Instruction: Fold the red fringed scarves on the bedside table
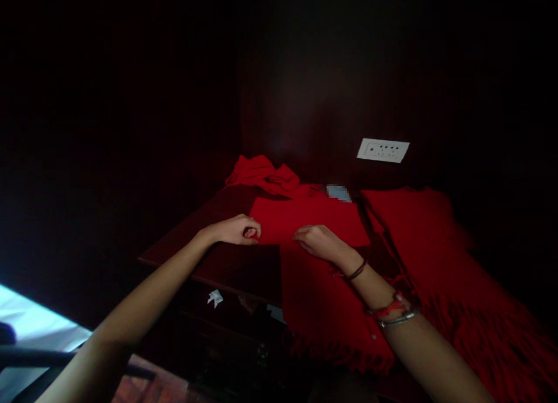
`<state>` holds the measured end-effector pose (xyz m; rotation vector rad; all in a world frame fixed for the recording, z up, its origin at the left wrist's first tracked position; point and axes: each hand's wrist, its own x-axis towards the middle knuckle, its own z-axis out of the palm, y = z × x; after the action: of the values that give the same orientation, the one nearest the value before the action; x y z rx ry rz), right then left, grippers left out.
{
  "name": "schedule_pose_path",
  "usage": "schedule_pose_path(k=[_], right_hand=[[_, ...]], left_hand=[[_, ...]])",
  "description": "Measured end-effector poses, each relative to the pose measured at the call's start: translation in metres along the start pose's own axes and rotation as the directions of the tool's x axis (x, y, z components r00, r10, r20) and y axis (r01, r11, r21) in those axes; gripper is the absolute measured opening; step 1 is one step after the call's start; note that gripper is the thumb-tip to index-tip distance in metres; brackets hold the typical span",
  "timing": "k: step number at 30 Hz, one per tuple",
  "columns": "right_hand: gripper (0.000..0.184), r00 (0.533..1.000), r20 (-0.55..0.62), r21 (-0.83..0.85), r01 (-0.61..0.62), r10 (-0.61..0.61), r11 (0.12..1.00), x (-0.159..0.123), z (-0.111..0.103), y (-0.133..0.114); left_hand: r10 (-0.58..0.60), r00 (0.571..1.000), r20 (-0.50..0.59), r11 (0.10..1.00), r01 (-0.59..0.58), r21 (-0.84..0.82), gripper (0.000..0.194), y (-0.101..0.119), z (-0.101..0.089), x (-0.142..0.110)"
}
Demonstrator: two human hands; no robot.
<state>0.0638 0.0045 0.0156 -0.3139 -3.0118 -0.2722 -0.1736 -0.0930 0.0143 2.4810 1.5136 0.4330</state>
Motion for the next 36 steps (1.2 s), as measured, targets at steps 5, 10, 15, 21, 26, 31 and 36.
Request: schedule_pose_path(k=[5, 10, 15, 21, 26, 31, 36], right_hand=[[0.022, 0.997, -0.076, -0.029, 0.005, -0.007, 1.0, 0.002, 0.003, 0.0], [0.025, 0.983, -0.165, 0.074, -0.069, 0.081, 0.995, 0.004, 0.007, 0.001], [0.021, 0.982, -0.187, 0.028, -0.021, 0.026, 0.999, 0.005, 0.012, 0.002], [0.023, 0.982, -0.187, -0.025, -0.038, 0.032, 0.999, 0.007, 0.014, 0.002], [0.026, 0.964, -0.255, 0.032, -0.067, 0.073, 0.997, 0.008, 0.011, 0.002], [0.026, 0.93, -0.356, 0.098, -0.06, 0.091, 0.993, 0.007, 0.007, 0.004], [0.025, 0.96, -0.28, 0.055, 0.044, -0.027, 0.997, 0.005, 0.008, 0.006]], left_hand=[[0.034, 0.999, -0.015, 0.995, -0.033, 0.094, 0.009, 0.001, 0.002, 0.001], [0.068, 0.997, -0.023, 0.98, -0.063, 0.187, 0.008, 0.004, -0.001, 0.001], [0.055, 0.998, -0.016, 0.955, -0.048, 0.291, 0.015, 0.009, -0.003, 0.001], [0.092, 0.995, -0.037, 0.923, -0.071, 0.379, 0.019, 0.017, 0.005, 0.004], [0.1, 0.991, -0.088, 0.883, -0.047, 0.467, 0.02, 0.019, 0.014, 0.01], [0.095, 0.979, -0.181, 0.893, -0.004, 0.45, 0.019, 0.017, 0.007, 0.007], [0.096, 0.991, -0.092, 0.958, -0.067, 0.279, 0.011, 0.017, -0.001, 0.002]])
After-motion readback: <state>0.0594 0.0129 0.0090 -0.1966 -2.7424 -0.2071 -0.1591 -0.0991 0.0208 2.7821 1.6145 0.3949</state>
